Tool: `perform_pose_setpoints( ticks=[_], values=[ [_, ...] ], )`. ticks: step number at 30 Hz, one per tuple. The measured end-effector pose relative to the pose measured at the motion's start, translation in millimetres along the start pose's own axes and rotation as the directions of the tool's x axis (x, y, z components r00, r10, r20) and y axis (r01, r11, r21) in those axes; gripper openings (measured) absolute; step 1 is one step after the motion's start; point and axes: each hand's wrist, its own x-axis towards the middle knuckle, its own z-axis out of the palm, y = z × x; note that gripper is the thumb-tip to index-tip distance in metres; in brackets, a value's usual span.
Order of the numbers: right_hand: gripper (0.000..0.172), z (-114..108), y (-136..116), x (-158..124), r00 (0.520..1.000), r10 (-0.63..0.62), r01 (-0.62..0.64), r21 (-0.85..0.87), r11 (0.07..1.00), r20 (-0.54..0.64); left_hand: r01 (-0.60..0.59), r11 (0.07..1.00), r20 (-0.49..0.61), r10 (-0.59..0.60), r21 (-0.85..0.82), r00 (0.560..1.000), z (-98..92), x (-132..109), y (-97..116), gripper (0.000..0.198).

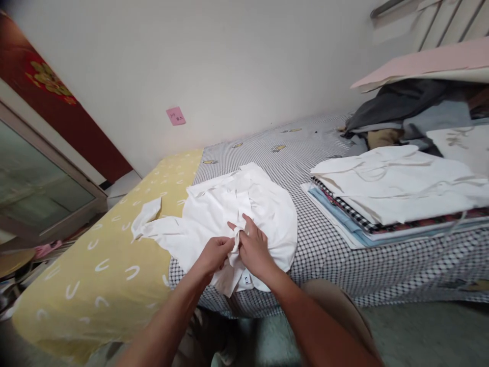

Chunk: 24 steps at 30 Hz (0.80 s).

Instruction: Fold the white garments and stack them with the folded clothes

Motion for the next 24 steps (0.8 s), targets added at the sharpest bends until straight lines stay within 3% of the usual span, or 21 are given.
perform_pose_setpoints(
  ticks=[4, 7, 11, 14, 20, 22, 24],
  values=[
    [0.023, -14, -3, 6, 0.993, 0.115, -0.115, 0.034, 0.993, 0.007, -0.228, 0.962, 0.012, 0.229, 0.149, 0.973, -7.8, 0, 6, 0.034],
    [0.003, -24, -5, 6, 0.983, 0.182, -0.178, 0.127, 0.976, -0.020, -0.275, 0.913, 0.012, 0.284, 0.300, 0.959, -16.0, 1, -4, 0.027],
    [0.013, -40, -6, -2, 0.950, 0.263, -0.297, 0.226, 0.928, 0.171, -0.204, 0.757, -0.011, 0.268, 0.620, 0.963, -23.2, 11, -33, 0.022],
    [0.020, -58, -6, -11, 0.908, 0.276, -0.366, 0.277, 0.889, 0.315, -0.143, 0.719, -0.067, 0.256, 0.680, 0.964, -21.3, 18, -47, 0.028],
    [0.033, -90, -3, -20, 0.918, 0.268, -0.337, 0.218, 0.916, 0.293, -0.070, 0.598, -0.111, 0.260, 0.799, 0.959, -7.5, 20, -51, 0.035],
    [0.042, -95, 0, -21, 0.865, 0.282, -0.388, 0.197, 0.900, 0.414, -0.044, 0.557, -0.125, 0.262, 0.829, 0.957, -3.2, 20, -53, 0.037],
    [0.049, -99, 3, -20, 0.776, 0.304, -0.451, 0.150, 0.880, 0.552, -0.018, 0.524, -0.141, 0.263, 0.852, 0.954, 0.3, 19, -54, 0.040]
  ],
)
